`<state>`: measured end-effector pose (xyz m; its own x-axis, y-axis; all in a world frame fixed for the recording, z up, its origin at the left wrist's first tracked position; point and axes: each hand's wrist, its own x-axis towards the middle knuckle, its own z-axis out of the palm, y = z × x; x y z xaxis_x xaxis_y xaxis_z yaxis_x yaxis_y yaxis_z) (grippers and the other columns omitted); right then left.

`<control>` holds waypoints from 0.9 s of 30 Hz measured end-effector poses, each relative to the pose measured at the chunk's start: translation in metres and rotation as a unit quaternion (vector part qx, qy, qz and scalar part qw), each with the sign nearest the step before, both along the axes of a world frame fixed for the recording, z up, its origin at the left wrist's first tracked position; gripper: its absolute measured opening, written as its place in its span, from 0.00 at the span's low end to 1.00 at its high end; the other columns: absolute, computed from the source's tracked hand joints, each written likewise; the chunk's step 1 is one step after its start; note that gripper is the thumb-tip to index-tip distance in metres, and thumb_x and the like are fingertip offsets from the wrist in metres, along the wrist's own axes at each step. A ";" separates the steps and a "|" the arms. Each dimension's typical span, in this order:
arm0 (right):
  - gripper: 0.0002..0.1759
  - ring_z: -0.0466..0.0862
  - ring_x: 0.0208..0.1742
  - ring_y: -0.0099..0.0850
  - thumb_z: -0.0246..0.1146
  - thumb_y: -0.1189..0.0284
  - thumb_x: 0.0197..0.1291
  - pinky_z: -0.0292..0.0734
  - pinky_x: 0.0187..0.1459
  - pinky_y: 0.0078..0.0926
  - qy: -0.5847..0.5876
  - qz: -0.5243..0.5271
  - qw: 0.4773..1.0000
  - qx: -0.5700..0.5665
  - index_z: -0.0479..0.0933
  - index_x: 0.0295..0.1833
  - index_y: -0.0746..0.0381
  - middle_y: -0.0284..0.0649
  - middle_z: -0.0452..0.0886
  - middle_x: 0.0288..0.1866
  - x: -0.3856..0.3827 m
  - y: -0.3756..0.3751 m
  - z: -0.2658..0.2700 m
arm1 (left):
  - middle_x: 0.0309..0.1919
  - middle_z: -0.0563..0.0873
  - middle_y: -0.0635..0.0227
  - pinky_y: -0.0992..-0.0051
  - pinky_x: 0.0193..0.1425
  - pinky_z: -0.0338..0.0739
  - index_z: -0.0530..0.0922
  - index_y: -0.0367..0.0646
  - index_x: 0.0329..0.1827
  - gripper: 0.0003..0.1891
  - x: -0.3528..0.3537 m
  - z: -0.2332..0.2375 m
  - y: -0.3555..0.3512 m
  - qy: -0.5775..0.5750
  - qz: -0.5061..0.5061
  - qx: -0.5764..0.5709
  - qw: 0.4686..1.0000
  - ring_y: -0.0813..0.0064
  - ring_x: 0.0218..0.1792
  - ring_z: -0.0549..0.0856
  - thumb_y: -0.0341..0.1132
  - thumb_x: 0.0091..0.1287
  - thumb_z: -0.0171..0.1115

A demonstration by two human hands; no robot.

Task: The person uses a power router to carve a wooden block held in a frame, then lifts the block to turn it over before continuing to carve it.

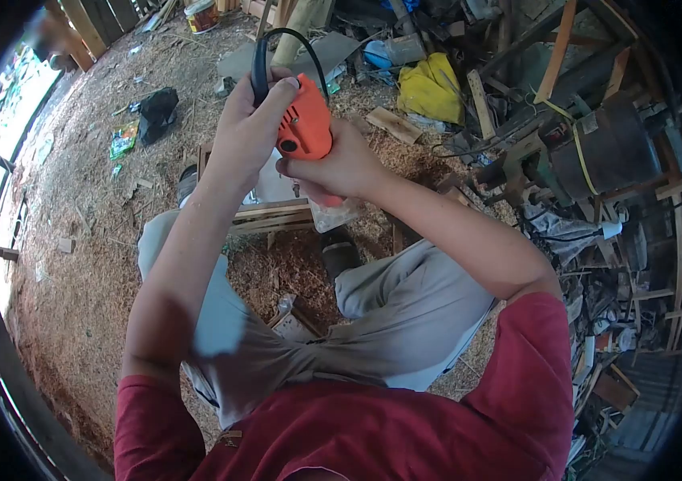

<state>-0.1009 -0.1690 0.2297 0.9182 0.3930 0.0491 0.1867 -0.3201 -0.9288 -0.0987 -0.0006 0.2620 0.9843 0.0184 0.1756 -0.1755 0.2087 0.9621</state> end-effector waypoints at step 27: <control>0.22 0.87 0.38 0.32 0.75 0.62 0.64 0.88 0.43 0.38 0.062 -0.306 0.883 0.349 0.75 0.57 0.58 0.38 0.83 0.40 0.005 -0.099 0.073 | 0.73 0.77 0.43 0.56 0.79 0.72 0.67 0.33 0.81 0.51 0.060 -0.112 -0.004 -0.008 -0.192 0.711 0.676 0.49 0.75 0.77 0.64 0.65 0.70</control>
<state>-0.0956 -0.2683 0.3028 0.9636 -0.2652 -0.0330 0.0597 0.3339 -0.9407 -0.0383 -0.0044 0.1499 0.8666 -0.4359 -0.2429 -0.3833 -0.8931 0.2354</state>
